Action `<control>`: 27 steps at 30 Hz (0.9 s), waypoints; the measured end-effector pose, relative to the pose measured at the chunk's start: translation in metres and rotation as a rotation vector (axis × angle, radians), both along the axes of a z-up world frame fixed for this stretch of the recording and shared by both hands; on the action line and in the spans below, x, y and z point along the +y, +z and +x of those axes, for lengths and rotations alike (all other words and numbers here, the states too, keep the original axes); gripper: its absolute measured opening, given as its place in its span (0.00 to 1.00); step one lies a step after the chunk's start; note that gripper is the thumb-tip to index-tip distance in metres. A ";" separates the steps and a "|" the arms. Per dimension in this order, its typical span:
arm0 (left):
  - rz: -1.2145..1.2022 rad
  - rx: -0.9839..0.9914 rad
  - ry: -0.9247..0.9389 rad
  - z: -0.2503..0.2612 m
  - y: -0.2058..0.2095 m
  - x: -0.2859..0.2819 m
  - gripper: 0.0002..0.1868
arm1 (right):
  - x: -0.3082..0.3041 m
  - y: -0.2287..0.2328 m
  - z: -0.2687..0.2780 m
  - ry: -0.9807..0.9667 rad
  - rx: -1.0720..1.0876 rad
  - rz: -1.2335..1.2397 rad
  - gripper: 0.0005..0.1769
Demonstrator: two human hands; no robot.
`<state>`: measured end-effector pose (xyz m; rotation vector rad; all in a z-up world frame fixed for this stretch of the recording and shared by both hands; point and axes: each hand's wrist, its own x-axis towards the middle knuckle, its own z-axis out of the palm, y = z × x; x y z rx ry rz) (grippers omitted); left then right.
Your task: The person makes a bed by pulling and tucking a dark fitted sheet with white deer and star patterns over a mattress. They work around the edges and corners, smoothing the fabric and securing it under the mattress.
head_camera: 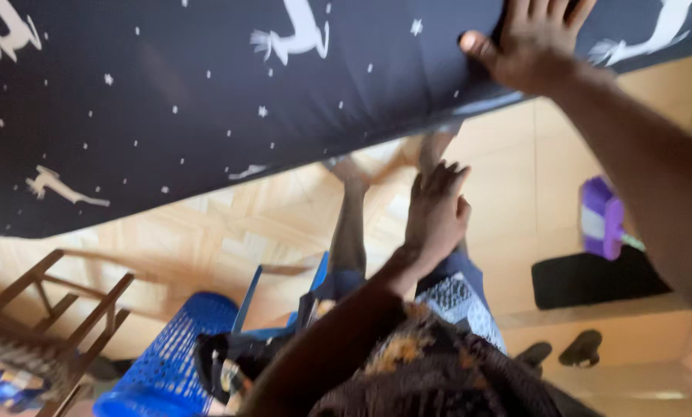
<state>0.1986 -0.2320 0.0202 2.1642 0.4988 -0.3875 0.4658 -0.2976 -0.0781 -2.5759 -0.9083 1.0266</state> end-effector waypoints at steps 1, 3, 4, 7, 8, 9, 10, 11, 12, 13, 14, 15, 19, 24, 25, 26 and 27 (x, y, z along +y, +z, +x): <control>0.005 -0.033 0.010 0.013 0.004 0.001 0.28 | 0.002 0.004 0.000 0.017 -0.030 0.008 0.60; 0.034 -0.142 0.097 0.044 0.009 0.012 0.27 | 0.003 0.014 0.000 0.030 0.029 -0.069 0.61; 0.060 -0.217 0.174 0.065 0.007 0.026 0.29 | 0.002 0.019 0.000 0.025 0.119 -0.153 0.62; 0.401 -0.269 0.153 0.129 0.006 0.079 0.37 | 0.015 0.027 0.008 0.029 0.152 -0.199 0.72; 0.436 -0.241 0.137 0.151 0.006 0.097 0.43 | 0.020 0.029 0.014 0.035 0.123 -0.183 0.77; 0.382 -0.044 -0.009 0.171 0.004 0.110 0.43 | 0.018 0.031 0.014 0.028 0.159 -0.179 0.79; 0.325 0.150 -0.157 0.192 0.001 0.123 0.42 | 0.015 0.034 0.013 0.020 0.195 -0.174 0.80; 0.268 0.341 -0.305 0.205 0.000 0.129 0.42 | 0.015 0.034 0.013 0.016 0.228 -0.166 0.82; 0.271 0.358 -0.346 0.210 0.001 0.129 0.48 | 0.016 0.034 0.011 0.042 0.188 -0.162 0.82; 0.277 0.373 -0.386 0.218 0.001 0.129 0.55 | 0.019 0.034 0.014 0.068 0.144 -0.157 0.83; 0.282 0.387 -0.426 0.225 0.001 0.130 0.63 | 0.022 0.034 0.017 0.093 0.100 -0.151 0.84; 0.258 0.425 -0.446 0.231 0.000 0.131 0.65 | 0.023 0.036 0.017 0.087 0.117 -0.159 0.86; 0.193 0.540 -0.486 0.240 -0.002 0.134 0.71 | 0.031 0.043 0.020 0.085 0.183 -0.226 0.90; 0.223 0.649 -0.484 0.247 -0.015 0.129 0.73 | 0.054 0.049 0.023 0.095 0.218 -0.417 0.89; 0.214 0.666 -0.481 0.247 -0.022 0.129 0.74 | 0.059 0.047 0.021 0.092 0.228 -0.456 0.90; 0.205 0.684 -0.478 0.247 -0.027 0.129 0.74 | 0.061 0.047 0.021 0.088 0.237 -0.494 0.90; 0.206 0.699 -0.491 0.251 -0.029 0.130 0.74 | 0.065 0.049 0.025 0.102 0.254 -0.513 0.90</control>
